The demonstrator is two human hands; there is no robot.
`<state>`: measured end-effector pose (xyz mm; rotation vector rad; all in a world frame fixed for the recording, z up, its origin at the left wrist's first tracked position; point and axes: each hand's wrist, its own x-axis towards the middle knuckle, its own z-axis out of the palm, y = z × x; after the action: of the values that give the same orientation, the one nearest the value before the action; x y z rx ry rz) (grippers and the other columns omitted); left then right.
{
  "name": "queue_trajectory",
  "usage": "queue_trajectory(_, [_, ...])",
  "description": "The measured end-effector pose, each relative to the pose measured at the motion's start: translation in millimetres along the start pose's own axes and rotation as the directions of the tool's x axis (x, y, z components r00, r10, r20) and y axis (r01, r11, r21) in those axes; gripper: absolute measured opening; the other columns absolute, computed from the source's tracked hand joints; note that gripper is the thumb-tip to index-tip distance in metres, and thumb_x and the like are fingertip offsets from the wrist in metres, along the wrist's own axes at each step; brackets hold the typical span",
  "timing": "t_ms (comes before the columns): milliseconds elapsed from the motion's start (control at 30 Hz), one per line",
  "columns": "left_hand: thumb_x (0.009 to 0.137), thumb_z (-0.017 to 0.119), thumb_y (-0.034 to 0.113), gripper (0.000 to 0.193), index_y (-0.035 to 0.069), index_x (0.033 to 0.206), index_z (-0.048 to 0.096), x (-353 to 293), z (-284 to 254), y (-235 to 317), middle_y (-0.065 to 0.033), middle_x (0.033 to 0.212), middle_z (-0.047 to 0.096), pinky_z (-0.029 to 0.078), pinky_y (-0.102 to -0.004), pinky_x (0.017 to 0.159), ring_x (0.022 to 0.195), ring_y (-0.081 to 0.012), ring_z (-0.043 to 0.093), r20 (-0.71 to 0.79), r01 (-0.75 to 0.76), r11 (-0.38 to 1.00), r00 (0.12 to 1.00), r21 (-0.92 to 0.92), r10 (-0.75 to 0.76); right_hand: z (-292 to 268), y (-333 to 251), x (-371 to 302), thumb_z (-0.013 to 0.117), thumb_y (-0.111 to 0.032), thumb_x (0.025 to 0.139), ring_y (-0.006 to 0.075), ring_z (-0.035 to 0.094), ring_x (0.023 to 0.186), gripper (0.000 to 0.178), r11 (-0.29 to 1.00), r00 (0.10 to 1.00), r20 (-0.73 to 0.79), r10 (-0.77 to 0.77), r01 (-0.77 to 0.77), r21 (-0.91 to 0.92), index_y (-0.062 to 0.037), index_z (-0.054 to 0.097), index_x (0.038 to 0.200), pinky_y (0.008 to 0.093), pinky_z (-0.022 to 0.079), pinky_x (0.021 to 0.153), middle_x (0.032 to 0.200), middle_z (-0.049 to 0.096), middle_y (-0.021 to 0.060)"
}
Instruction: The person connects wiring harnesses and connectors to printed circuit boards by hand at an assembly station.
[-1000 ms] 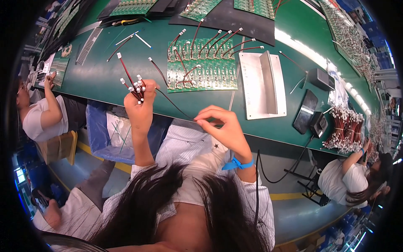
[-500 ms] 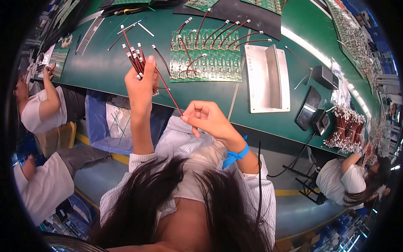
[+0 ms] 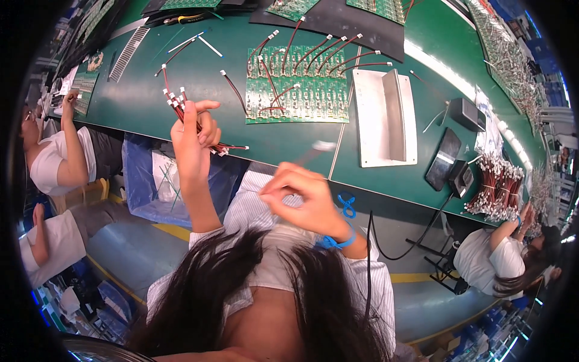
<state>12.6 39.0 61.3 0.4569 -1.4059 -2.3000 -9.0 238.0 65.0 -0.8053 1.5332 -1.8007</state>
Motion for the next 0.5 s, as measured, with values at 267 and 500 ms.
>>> queue_trajectory(267, [0.092,0.035,0.027,0.038,-0.007,0.087,0.052,-1,-4,-14,0.0057,0.048,0.026,0.017,-0.0198,0.037,0.039,-0.0019,0.021,0.107,0.25,0.955,0.966,-0.159,-0.235,-56,36,47,0.062,0.001,0.069,0.0159,0.057,0.067,0.002,0.744,0.833,-0.424,-0.356,-0.022,-0.668,0.0006,0.06,0.069,0.0255,0.045,0.061,0.075,0.059,0.0069])
queue_trajectory(500, [0.092,0.033,0.027,0.036,-0.003,0.083,0.051,0,1,-21,0.0061,0.047,0.023,0.015,-0.0199,0.036,0.039,-0.002,0.018,0.224,0.327,0.924,0.933,-0.198,-0.282,-64,60,58,0.065,-0.003,0.067,0.0216,0.055,0.069,0.008,0.558,0.831,-0.324,-0.453,-0.02,-0.83,0.0016,0.06,0.071,0.0288,0.042,0.062,0.077,0.06,0.0074])
